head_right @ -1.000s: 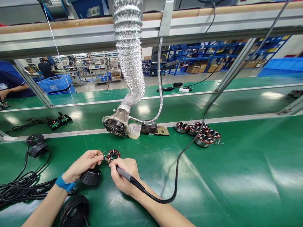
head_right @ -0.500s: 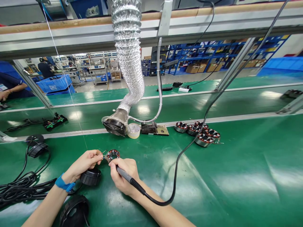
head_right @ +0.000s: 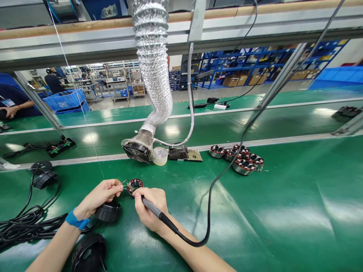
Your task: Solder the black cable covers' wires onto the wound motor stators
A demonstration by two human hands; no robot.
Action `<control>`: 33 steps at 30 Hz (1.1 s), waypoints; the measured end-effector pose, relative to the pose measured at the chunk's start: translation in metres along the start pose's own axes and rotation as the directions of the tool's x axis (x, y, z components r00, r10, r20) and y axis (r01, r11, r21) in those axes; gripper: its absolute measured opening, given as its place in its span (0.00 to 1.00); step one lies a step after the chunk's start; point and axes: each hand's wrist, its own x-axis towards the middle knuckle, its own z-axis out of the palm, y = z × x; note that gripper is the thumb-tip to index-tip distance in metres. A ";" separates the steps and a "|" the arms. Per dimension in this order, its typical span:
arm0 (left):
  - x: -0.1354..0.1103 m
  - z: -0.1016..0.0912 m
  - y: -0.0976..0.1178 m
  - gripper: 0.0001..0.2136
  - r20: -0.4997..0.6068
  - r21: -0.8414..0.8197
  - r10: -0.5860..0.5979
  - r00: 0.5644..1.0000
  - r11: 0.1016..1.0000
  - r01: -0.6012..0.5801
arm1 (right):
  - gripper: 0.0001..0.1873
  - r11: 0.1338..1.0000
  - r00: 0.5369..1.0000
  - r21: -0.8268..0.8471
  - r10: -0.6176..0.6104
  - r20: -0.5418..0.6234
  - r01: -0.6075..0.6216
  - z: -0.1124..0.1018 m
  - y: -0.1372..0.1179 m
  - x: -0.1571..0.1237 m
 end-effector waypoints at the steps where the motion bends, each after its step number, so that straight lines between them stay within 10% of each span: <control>1: 0.000 0.000 0.000 0.23 -0.001 0.000 -0.001 1.000 1.000 0.001 | 0.10 1.000 1.000 0.004 -0.003 -0.001 0.003 0.000 0.000 0.000; 13: -0.001 0.001 0.002 0.23 -0.008 0.010 0.001 1.000 1.000 -0.001 | 0.21 0.978 0.950 -0.152 -0.091 0.300 0.142 0.013 0.026 -0.002; 17: -0.001 0.001 0.002 0.23 -0.003 -0.005 0.004 1.000 1.000 -0.004 | 0.35 0.988 0.897 -0.120 -0.035 0.440 0.097 0.020 0.036 -0.002; 33: -0.017 -0.016 0.008 0.16 0.094 0.065 -0.009 0.996 0.998 0.003 | 0.29 0.979 0.835 0.142 0.048 0.549 -0.150 0.014 0.050 -0.007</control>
